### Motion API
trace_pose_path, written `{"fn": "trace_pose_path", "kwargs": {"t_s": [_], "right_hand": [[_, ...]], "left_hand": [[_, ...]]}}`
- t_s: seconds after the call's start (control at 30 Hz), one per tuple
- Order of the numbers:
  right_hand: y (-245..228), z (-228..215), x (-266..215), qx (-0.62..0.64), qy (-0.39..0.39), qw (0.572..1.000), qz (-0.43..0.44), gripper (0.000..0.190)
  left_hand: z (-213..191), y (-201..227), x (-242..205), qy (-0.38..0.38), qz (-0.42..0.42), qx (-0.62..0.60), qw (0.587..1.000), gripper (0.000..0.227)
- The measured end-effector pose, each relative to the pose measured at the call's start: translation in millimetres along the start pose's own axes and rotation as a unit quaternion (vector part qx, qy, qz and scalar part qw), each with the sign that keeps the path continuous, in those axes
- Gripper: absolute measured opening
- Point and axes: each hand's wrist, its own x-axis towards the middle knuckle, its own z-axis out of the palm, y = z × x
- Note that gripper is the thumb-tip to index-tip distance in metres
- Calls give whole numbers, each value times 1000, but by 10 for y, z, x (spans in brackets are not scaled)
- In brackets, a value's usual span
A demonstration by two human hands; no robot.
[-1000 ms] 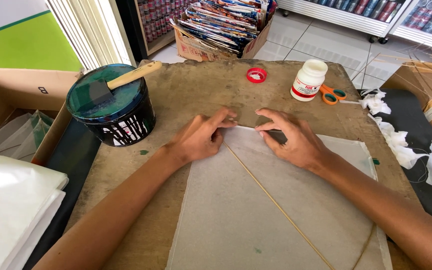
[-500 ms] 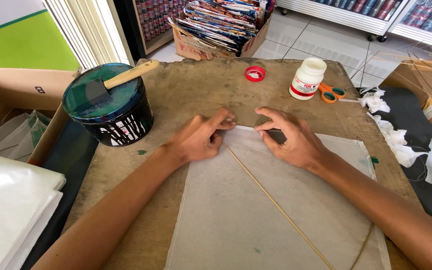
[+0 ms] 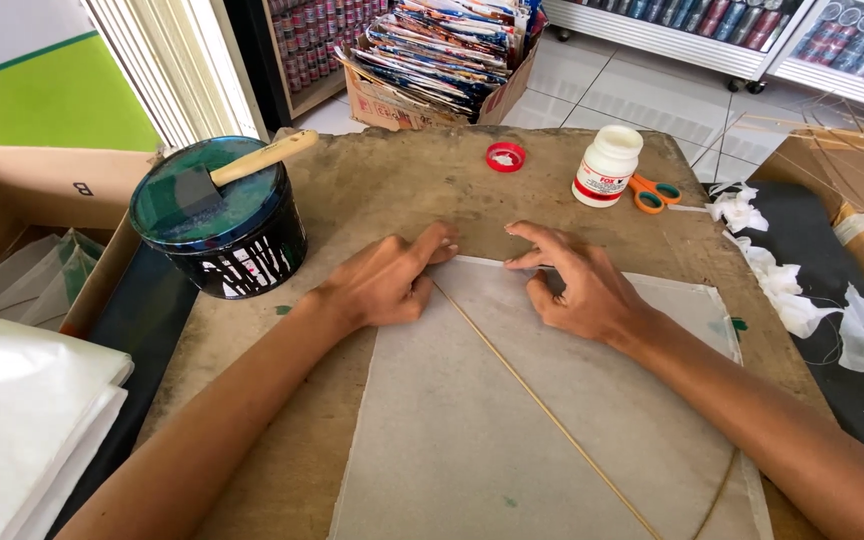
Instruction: Assembling a kite by applying glue to the paper edges and folding them over the bamboo frame.
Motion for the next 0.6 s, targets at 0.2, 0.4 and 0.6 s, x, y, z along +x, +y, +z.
{"fn": "trace_pose_path", "kwargs": {"t_s": [0.2,0.4,0.6], "right_hand": [[36,11,-1,6,-12,1000,12,58],[57,12,-3,8,-16,1000,21,61],[51,18,-8,12,-9,999,35,61]], "left_hand": [[-87,115,-65,21,9,2,1000,42],[-134,139,-52,36,0,-5,999,55],[61,-31,-30,28,-40,18,999,63]]}}
